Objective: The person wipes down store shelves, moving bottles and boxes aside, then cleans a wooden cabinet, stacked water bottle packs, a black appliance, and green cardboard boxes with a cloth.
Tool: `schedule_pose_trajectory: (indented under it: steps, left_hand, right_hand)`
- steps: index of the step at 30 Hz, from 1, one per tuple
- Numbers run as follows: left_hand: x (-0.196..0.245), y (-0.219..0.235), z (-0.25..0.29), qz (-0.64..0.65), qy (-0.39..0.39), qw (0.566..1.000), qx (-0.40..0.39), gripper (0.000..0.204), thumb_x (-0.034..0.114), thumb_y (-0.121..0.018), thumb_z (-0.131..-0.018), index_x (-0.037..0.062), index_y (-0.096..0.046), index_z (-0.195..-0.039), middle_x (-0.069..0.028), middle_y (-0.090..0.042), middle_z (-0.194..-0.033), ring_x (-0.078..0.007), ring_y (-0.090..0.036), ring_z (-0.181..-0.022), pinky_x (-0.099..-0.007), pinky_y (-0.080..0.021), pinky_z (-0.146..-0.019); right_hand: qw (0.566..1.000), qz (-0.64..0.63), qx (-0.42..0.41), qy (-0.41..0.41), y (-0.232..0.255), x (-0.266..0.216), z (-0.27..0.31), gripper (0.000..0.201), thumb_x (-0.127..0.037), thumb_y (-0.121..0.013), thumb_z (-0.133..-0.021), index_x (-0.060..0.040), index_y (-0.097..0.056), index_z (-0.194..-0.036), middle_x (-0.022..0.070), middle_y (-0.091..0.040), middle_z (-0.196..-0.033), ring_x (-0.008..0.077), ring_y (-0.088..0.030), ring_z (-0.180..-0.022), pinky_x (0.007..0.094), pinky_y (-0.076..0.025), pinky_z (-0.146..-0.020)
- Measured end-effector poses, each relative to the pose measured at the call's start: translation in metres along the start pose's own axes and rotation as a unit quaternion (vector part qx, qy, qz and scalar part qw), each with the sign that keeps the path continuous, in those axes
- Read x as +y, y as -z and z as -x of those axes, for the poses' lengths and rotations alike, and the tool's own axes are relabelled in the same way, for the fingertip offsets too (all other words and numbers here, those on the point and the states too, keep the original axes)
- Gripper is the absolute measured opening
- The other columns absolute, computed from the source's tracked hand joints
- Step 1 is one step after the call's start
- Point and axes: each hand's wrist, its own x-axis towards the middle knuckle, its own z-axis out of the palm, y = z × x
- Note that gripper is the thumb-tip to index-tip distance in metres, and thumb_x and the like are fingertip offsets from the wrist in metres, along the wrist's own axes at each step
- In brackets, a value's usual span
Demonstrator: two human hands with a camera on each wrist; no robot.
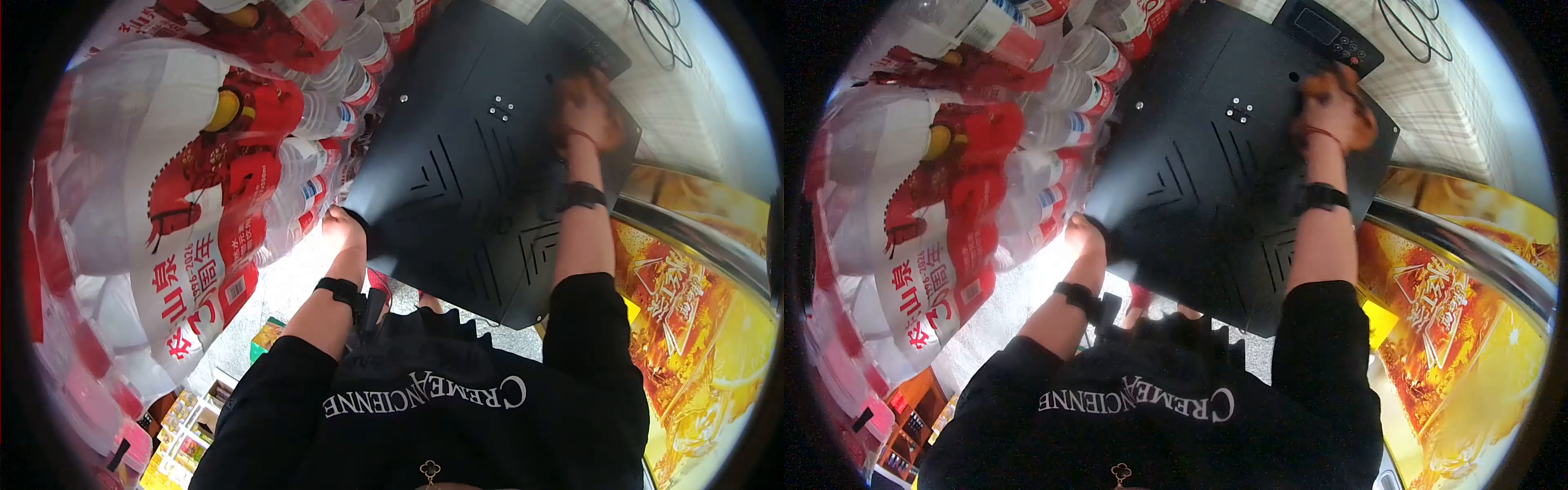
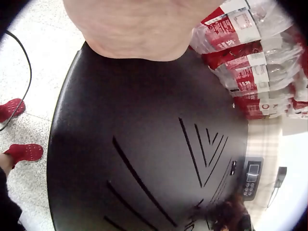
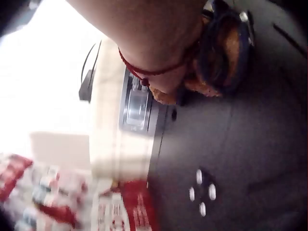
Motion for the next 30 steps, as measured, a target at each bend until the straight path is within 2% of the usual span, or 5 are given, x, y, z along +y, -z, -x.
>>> schedule_pose_trajectory:
  steps: [3, 8, 17, 23, 30]
  left_hand:
    - [0.001, -0.001, 0.002, -0.012, -0.016, 0.999, 0.047, 0.048, 0.034, -0.033, -0.09, -0.0019, -0.064, -0.102, -0.0251, -0.063, -0.101, -0.0424, -0.06, -0.094, -0.0461, -0.047, -0.085]
    - [-0.006, -0.008, -0.005, -0.012, -0.012, 0.999, 0.048, 0.048, 0.034, -0.035, -0.09, -0.003, -0.066, -0.096, -0.026, -0.064, -0.093, -0.0421, -0.062, -0.088, -0.0475, -0.048, -0.081]
    - [-0.002, -0.01, -0.006, 0.01, -0.028, 0.998, 0.059, 0.046, 0.029, -0.034, -0.089, -0.0026, -0.068, -0.083, -0.0248, -0.065, -0.084, -0.0403, -0.064, -0.08, -0.0463, -0.051, -0.074]
    - [-0.015, -0.029, -0.028, -0.07, -0.119, 0.99, 0.036, 0.045, 0.028, -0.032, -0.091, -0.0016, -0.066, -0.09, -0.0236, -0.066, -0.092, -0.0377, -0.065, -0.086, -0.0448, -0.051, -0.077]
    - [-0.021, 0.009, 0.0, 0.124, -0.153, 0.979, -0.059, 0.051, 0.038, -0.031, -0.093, 0.0001, -0.062, -0.106, -0.0262, -0.06, -0.109, -0.0415, -0.056, -0.103, -0.0467, -0.044, -0.088]
  right_hand:
    - [0.985, -0.034, -0.106, 0.132, 0.019, -0.127, 0.03, 0.027, -0.027, -0.061, -0.078, -0.0081, -0.066, -0.097, 0.0104, -0.061, -0.111, 0.0296, -0.061, -0.099, 0.0442, -0.05, -0.082]
    - [0.93, -0.204, -0.094, 0.292, 0.024, -0.238, 0.129, 0.035, -0.029, -0.059, -0.08, -0.0127, -0.061, -0.111, 0.0065, -0.054, -0.121, 0.0236, -0.046, -0.119, 0.0526, -0.035, -0.097]
    - [0.877, -0.169, -0.19, 0.408, 0.088, -0.157, 0.239, 0.049, -0.02, -0.066, -0.069, -0.0117, -0.057, -0.116, 0.0076, -0.051, -0.124, 0.0253, -0.045, -0.122, 0.0489, -0.036, -0.098]
    - [0.987, -0.07, -0.075, 0.124, 0.035, -0.017, 0.161, 0.049, -0.031, -0.063, -0.077, -0.0088, -0.054, -0.12, 0.0125, -0.053, -0.124, 0.0296, -0.049, -0.117, 0.0462, -0.041, -0.095]
    - [0.977, -0.055, -0.133, 0.155, 0.07, -0.155, 0.266, 0.046, -0.036, -0.056, -0.082, -0.0117, -0.054, -0.121, 0.0085, -0.051, -0.127, 0.0255, -0.049, -0.116, 0.0568, -0.036, -0.094]
